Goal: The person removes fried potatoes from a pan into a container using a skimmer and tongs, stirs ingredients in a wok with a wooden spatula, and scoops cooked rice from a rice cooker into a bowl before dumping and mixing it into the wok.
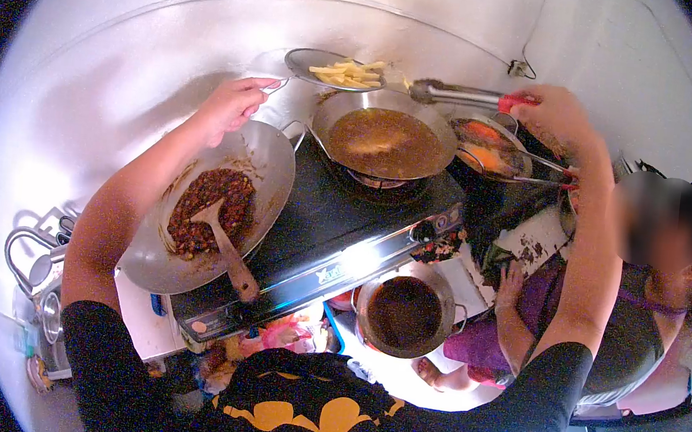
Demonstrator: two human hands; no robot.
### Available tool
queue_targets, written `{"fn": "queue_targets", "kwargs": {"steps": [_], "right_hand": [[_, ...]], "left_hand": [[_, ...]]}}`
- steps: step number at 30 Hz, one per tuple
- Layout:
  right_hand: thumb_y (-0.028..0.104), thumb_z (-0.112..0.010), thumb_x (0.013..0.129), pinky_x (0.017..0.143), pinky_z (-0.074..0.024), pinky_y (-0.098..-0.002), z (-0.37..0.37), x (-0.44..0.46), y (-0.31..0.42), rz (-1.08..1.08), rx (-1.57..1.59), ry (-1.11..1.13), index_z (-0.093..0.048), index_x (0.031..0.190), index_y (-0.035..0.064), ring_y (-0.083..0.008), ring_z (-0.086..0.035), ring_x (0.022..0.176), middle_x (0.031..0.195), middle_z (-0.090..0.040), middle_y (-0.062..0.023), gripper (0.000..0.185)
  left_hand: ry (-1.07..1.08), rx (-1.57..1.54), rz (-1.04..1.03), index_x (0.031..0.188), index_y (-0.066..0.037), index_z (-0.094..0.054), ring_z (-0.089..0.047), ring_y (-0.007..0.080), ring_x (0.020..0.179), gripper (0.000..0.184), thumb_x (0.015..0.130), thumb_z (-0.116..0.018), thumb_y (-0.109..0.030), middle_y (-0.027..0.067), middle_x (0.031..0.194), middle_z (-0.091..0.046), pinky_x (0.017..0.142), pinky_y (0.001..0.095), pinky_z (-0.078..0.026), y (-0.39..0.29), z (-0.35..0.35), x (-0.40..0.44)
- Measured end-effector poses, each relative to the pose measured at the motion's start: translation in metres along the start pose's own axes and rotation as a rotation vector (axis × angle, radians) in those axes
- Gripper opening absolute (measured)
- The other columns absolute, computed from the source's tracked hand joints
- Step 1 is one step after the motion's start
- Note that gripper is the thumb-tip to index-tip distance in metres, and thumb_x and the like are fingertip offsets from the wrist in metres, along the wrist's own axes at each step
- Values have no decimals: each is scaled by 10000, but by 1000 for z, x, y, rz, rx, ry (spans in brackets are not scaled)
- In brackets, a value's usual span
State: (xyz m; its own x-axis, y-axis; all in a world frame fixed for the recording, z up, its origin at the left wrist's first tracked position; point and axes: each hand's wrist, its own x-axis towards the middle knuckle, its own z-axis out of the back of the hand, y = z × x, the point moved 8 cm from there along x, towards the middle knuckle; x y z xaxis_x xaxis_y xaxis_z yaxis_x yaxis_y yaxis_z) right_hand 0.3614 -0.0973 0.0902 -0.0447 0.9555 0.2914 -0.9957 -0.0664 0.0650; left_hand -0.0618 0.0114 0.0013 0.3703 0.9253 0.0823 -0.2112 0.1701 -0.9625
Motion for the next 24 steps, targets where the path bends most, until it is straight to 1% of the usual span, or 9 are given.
{"fn": "queue_targets", "kwargs": {"steps": [2,3,6,9,12,15,18,21,24], "right_hand": [[395,-646,785,739,-476,-366,23,-2,7,59,3,-55,-643,1103,100,-260,-627,801,878,-673,-131,434],[441,-629,807,712,-470,-352,27,-2,12,25,90,-24,-635,1108,81,-223,-605,758,848,-663,-112,470],[456,-608,828,715,-465,-341,36,2,31,55,160,-65,-629,1109,69,-210,-592,766,867,-658,-102,479],[458,-601,835,751,-465,-340,40,-1,55,132,114,-88,-616,1125,62,-224,-606,827,928,-662,-115,491],[448,-601,834,797,-464,-345,52,-11,51,146,133,-190,-607,1137,64,-241,-614,896,980,-664,-128,489],[435,-604,830,826,-463,-354,67,-30,26,-33,149,-321,-608,1143,73,-251,-618,929,1007,-664,-132,478],[419,-604,829,842,-465,-362,63,-37,-7,-102,75,-273,-601,1163,96,-268,-621,955,1036,-662,-125,464],[385,-617,811,841,-474,-383,37,-44,-2,-100,-108,-154,-597,1164,116,-306,-614,986,1058,-654,-128,444],[316,-639,801,805,-471,-384,-6,-41,18,-64,-261,-25,-578,1176,137,-312,-605,960,1058,-633,-140,421]], "left_hand": [[13,-11,11,1232,-55,-552,-302,12,488,441,797,-543,-130,-66,644,-418,409,183,-203,2,-3,-2],[25,-15,-8,1232,-55,-553,-302,12,488,441,798,-545,-132,-66,643,-417,410,182,-203,1,-7,-3],[51,-37,-44,1234,-54,-552,-302,13,488,441,801,-554,-138,-66,640,-416,409,179,-204,-4,-20,-4],[72,-87,-45,1238,-52,-548,-301,13,486,441,807,-564,-143,-67,638,-413,403,176,-204,-4,-31,-2],[87,-145,-57,1240,-53,-546,-298,14,482,439,811,-572,-146,-68,637,-410,397,177,-203,-3,-36,0],[72,-156,-61,1237,-58,-549,-295,13,478,434,813,-575,-147,-69,634,-408,395,179,-204,-5,-36,-2],[59,-141,-74,1231,-62,-553,-292,11,475,428,812,-574,-146,-72,631,-407,396,178,-203,-6,-30,1],[32,-131,-63,1231,-62,-552,-291,10,472,427,811,-567,-140,-75,627,-407,398,177,-203,-9,-27,-1],[29,-114,-62,1236,-61,-546,-291,9,469,433,809,-560,-136,-76,621,-406,399,177,-202,-14,-27,-6]]}}
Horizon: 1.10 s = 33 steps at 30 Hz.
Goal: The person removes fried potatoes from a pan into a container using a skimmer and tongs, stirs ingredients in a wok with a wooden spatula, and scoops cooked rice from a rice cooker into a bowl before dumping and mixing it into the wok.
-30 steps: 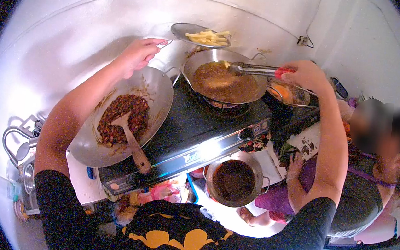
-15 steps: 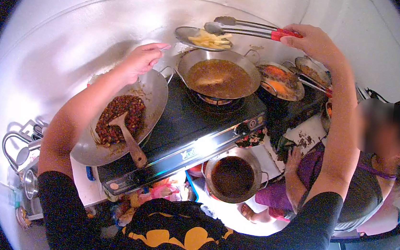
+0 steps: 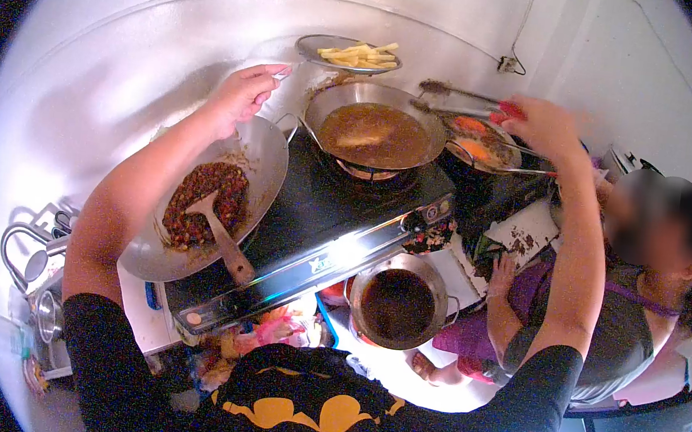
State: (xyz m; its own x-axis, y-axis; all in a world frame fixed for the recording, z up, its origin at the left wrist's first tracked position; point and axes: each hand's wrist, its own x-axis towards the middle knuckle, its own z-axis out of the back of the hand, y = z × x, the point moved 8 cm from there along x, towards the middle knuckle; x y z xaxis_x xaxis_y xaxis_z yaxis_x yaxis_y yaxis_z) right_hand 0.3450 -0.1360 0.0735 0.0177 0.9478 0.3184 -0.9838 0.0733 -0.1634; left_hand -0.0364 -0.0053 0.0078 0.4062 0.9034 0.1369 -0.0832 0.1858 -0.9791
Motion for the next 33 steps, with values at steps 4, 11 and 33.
{"fn": "queue_targets", "kwargs": {"steps": [4,11,33], "right_hand": [[332,-656,769,777,-492,-427,-30,1,52,241,-112,-22,-608,1096,144,-306,-619,909,951,-649,-105,380],[236,-658,756,720,-498,-398,-77,9,109,461,-197,-141,-602,1035,138,-274,-621,856,841,-622,-92,302],[297,-647,779,682,-499,-418,-33,-30,69,333,-55,-83,-597,1072,159,-292,-627,837,901,-638,-94,327]], "left_hand": [[7,13,-16,1244,-57,-539,-290,7,466,445,807,-553,-138,-76,615,-403,399,177,-202,-2,-2,0],[30,-11,-4,1246,-68,-546,-311,14,479,446,807,-562,-147,-74,612,-402,406,180,-214,4,-3,3],[-53,-16,-40,1223,-60,-561,-324,21,473,422,809,-559,-141,-70,602,-412,406,184,-236,19,-9,4]]}}
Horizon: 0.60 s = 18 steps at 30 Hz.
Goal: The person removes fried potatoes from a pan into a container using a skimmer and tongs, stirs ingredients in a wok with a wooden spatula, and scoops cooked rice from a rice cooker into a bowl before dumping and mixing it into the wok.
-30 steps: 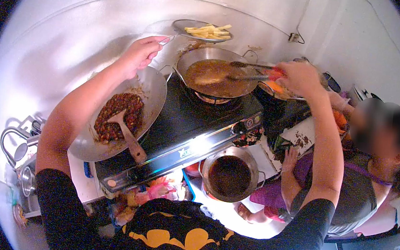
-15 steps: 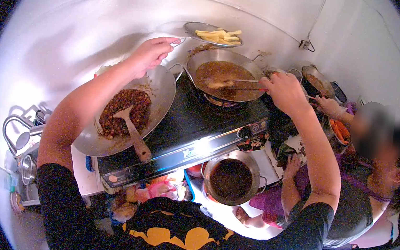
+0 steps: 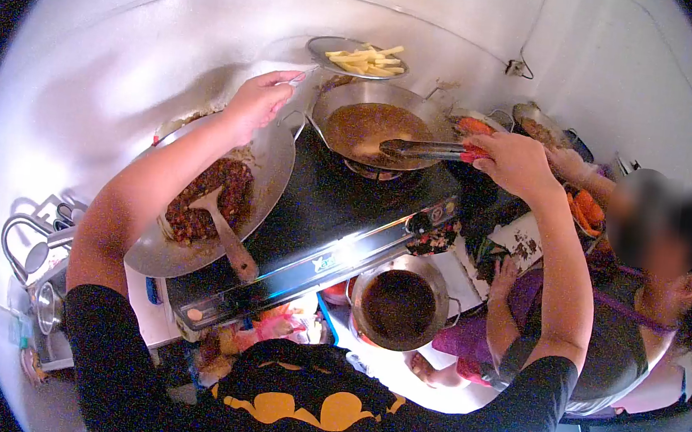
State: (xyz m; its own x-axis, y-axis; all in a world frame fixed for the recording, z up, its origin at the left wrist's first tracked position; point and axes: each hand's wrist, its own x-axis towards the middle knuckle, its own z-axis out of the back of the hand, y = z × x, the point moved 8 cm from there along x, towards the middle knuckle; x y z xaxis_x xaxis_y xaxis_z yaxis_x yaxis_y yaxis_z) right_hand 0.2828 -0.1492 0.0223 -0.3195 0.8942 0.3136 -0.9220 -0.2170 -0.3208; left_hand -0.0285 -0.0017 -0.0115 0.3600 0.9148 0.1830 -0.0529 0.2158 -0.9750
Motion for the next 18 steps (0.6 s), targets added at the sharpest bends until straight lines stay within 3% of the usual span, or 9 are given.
{"fn": "queue_targets", "kwargs": {"steps": [4,10,13,18], "right_hand": [[297,-631,792,737,-476,-419,-2,0,-11,-123,-8,63,-582,1137,145,-300,-610,859,895,-628,-91,380],[320,-580,828,713,-498,-438,14,14,-14,-233,10,-118,-609,1089,164,-311,-630,847,914,-648,-113,305],[328,-563,842,730,-500,-439,4,16,-13,-171,-49,-71,-607,1101,163,-313,-629,862,929,-649,-112,310],[325,-561,846,745,-499,-439,17,15,-10,-271,-27,-59,-603,1120,165,-312,-628,878,941,-649,-113,321]], "left_hand": [[-25,-13,-19,1225,-53,-558,-327,22,467,422,810,-553,-126,-70,598,-411,405,184,-235,1,-1,-2],[24,-71,43,1211,-35,-559,-333,27,456,409,808,-552,-101,-69,591,-411,400,192,-244,14,-18,-8],[14,-96,54,1186,-45,-577,-335,30,444,386,804,-557,-101,-69,584,-414,399,197,-245,15,-25,-11],[14,-105,90,1175,-46,-582,-336,34,441,376,805,-552,-101,-66,583,-418,397,200,-239,20,-29,-13]]}}
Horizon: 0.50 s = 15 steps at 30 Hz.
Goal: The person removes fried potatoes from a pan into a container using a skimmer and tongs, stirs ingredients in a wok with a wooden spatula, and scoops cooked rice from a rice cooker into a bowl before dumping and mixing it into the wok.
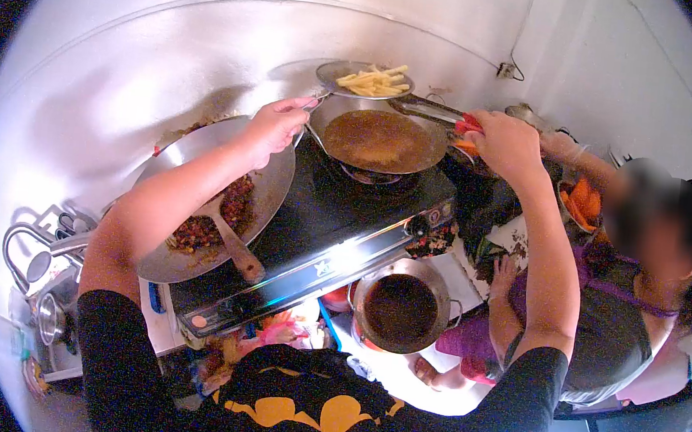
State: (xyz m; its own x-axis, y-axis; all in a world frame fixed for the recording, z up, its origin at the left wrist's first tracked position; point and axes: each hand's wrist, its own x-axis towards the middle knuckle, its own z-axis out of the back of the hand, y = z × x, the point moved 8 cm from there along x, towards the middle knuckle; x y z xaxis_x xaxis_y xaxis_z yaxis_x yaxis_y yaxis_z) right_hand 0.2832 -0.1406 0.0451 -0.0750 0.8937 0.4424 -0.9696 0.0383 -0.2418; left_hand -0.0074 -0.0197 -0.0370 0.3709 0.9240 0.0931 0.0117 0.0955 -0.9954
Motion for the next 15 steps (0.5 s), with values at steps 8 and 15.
{"fn": "queue_targets", "kwargs": {"steps": [8,15], "right_hand": [[344,-562,848,736,-498,-437,2,2,4,6,27,-54,-610,1087,148,-315,-629,864,916,-650,-123,313],[365,-563,846,689,-511,-429,-9,3,12,12,-7,-104,-620,1065,170,-317,-641,811,864,-654,-124,299]], "left_hand": [[-6,14,-63,1180,-46,-577,-325,22,443,377,808,-551,-104,-75,582,-405,385,194,-229,-12,7,4],[-26,35,-30,1180,-45,-573,-332,27,448,378,809,-556,-118,-77,582,-402,384,194,-235,-13,6,1]]}}
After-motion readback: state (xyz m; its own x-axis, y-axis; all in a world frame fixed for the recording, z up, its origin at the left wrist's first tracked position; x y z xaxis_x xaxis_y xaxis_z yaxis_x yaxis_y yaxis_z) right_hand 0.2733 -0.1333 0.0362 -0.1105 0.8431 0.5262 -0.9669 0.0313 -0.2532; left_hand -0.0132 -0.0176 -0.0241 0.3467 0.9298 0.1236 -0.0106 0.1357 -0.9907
